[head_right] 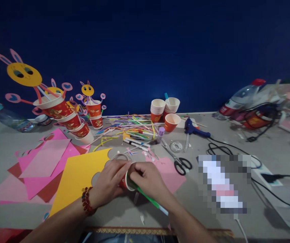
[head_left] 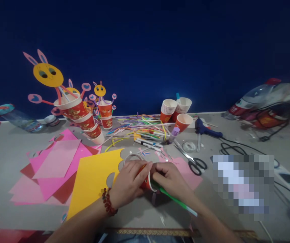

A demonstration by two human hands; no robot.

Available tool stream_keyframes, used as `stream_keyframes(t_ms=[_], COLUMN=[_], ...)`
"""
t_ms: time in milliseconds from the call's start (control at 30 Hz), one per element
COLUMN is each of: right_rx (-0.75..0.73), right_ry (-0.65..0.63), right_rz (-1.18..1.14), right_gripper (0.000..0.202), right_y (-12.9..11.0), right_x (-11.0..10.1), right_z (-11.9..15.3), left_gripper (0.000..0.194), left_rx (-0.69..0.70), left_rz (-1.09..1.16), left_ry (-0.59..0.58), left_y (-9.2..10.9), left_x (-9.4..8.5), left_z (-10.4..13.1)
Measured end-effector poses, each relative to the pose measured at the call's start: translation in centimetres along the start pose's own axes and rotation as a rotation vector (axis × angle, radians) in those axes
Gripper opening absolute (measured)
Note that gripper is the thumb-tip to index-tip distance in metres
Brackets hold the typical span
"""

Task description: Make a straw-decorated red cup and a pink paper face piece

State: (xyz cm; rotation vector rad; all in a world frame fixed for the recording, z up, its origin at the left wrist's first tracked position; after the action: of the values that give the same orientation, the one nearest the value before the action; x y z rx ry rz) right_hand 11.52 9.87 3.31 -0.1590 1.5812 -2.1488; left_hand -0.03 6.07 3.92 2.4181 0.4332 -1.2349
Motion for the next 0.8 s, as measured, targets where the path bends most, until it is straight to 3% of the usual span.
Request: stream_keyframes(t_ms=[133, 233, 333, 467, 500, 633, 800], right_rx=[-0.046, -0.117, -0.158, -0.143, -0.178, -0.398, -0.534], right_ry=[0.026, 0.212, 0.399, 0.499, 0.506, 0.436, 0.166], right_rz=[-0.214, -0.262, -0.028, 0.41, 0.468, 0.399, 0.226], right_gripper=[0.016, 0.022, 0.027, 0.012, 0.018, 0.023, 0.02], right_y=[-0.5, -0.6, -0.4, 0.1, -0.1, -1.9, -3.6], right_x=[-1.1, -3.6, -5.8, -6.7, -6.6, -5.6, -3.0], right_z=[0.3, 0.2, -0.4, -1.7, -1.8, -0.8, 1.0], left_gripper=[0.089, 0.087, 0.089, 0.099, 0.1, 0.096, 0.095], left_rx=[-0.127, -0.211, -0.349, -0.498, -0.499, -0.383, -0.258], left_rz=[0.183, 0.374, 0.615, 0.892, 0.912, 0.869, 0.829], left_ry=[0.095, 0.155, 0.274, 0.374, 0.373, 0.365, 0.299], left_y=[-1.1, -1.9, -2.9, -3.8, -3.8, -3.2, -2.3], left_x=[-0.1, 0.2, 0.6, 1.5, 1.6, 1.1, 0.8], left_z=[0.7, 1.4, 2.3, 3.0, 3.0, 2.8, 2.4])
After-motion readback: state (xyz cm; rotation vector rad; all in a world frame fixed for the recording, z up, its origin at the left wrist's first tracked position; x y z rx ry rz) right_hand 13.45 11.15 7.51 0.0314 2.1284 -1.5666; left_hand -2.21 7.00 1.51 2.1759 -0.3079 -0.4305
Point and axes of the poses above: each hand's wrist, its own z-axis away from the middle knuckle, its own x-axis out of the palm, y = z × x, the point moved 8 cm from there along -z, towards the middle knuckle, and after that the axes turned 14 degrees about x, right-handed, at the moved point
